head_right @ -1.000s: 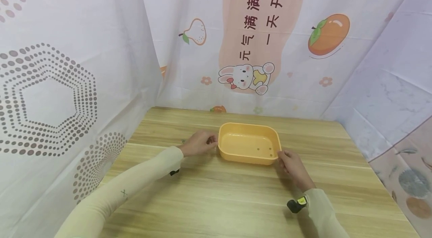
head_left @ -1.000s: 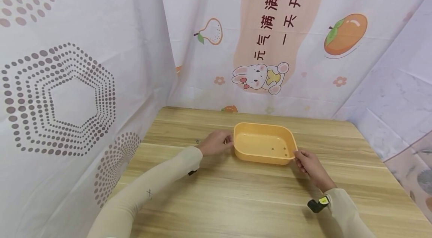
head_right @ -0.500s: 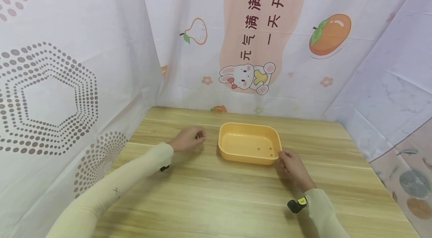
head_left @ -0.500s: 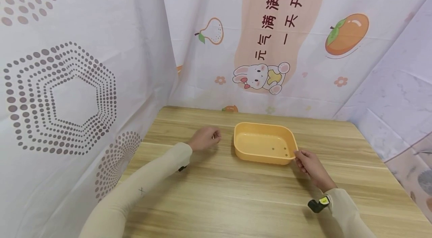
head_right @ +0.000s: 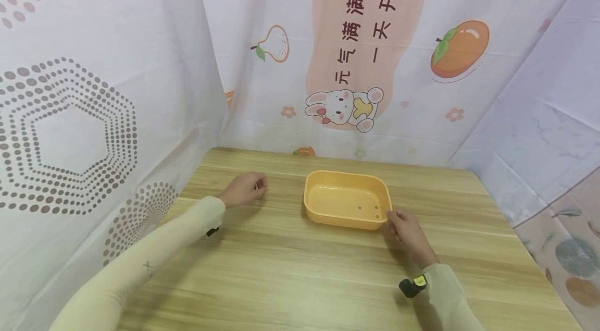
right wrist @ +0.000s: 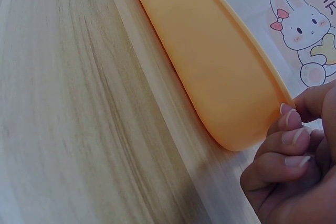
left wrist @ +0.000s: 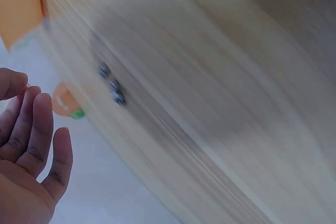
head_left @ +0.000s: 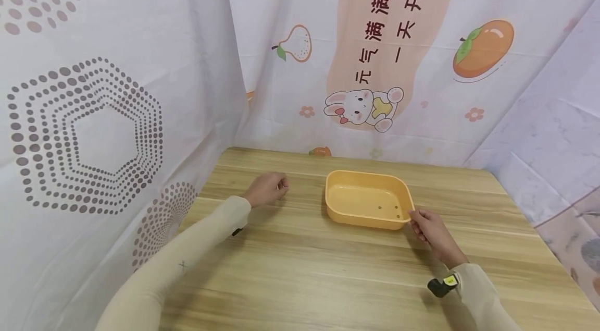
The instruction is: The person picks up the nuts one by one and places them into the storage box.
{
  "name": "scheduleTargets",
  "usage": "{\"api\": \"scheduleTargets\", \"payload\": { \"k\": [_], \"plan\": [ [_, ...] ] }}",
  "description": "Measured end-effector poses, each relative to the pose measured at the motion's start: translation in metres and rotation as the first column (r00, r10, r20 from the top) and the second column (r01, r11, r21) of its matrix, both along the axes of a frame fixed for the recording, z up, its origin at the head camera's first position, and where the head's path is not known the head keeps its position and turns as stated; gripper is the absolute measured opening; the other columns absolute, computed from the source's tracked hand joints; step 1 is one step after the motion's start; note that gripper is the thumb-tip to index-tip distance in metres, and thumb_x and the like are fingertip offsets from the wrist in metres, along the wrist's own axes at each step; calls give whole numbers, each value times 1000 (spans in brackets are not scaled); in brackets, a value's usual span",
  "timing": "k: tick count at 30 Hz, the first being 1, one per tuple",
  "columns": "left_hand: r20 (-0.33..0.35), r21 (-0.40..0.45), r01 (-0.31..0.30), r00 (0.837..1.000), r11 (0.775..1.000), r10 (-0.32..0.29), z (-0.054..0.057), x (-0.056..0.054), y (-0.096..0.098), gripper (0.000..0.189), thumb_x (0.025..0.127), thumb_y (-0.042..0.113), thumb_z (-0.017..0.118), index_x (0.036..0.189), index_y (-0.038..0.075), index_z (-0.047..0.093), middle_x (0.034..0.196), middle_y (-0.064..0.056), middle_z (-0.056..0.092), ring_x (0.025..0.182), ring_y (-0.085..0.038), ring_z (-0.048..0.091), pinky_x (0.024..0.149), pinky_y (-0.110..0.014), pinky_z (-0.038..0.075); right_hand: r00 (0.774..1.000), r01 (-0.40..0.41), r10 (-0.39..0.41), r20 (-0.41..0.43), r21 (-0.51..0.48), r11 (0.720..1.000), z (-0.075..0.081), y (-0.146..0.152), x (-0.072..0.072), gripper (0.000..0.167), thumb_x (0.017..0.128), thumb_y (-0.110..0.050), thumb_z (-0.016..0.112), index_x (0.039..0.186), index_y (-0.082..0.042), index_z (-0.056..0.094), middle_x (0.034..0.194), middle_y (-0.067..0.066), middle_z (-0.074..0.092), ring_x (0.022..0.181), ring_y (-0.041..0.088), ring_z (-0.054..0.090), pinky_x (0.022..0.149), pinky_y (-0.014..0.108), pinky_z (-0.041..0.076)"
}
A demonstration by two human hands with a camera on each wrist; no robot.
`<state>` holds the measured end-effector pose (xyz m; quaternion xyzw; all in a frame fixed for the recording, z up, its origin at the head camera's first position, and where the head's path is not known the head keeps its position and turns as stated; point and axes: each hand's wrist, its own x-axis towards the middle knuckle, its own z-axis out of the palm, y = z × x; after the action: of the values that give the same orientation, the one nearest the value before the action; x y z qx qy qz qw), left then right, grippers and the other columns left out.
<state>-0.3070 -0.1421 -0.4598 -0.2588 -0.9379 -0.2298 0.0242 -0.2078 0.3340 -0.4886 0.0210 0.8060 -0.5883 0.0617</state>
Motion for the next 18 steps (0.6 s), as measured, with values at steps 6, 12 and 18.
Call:
{"api": "scheduleTargets", "payload": {
  "k": [6, 12, 18],
  "plan": [
    [-3, -51, -47, 999, 998, 47, -3, -4, -20, 6, 97, 16, 71, 92, 13, 70, 85, 3, 67, 75, -11, 61, 67, -31, 53, 1000, 1, -1, 3, -8, 1000, -1, 1, 0, 40, 111, -28, 48, 88, 5, 50, 69, -1, 46, 54, 8, 40, 47, 22, 36],
    [3, -84, -85, 996, 993, 85, -6, -8, -36, 6, 96, 14, 71, 92, 10, 71, 86, 0, 69, 77, -14, 63, 70, -34, 55, 1000, -2, 2, 2, -11, 1000, 0, 2, 1, 42, 110, -30, 48, 89, 6, 50, 70, 0, 46, 54, 8, 40, 47, 22, 36],
    [5, -116, -91, 996, 989, 92, -11, -11, -46, 5, 94, 10, 73, 90, 9, 70, 86, -1, 69, 79, -17, 64, 73, -37, 55, 1000, 0, 0, -3, 5, 1000, -1, 2, 1, 45, 110, -32, 49, 92, 10, 50, 69, 0, 46, 54, 8, 41, 47, 23, 36]
  ]
}}
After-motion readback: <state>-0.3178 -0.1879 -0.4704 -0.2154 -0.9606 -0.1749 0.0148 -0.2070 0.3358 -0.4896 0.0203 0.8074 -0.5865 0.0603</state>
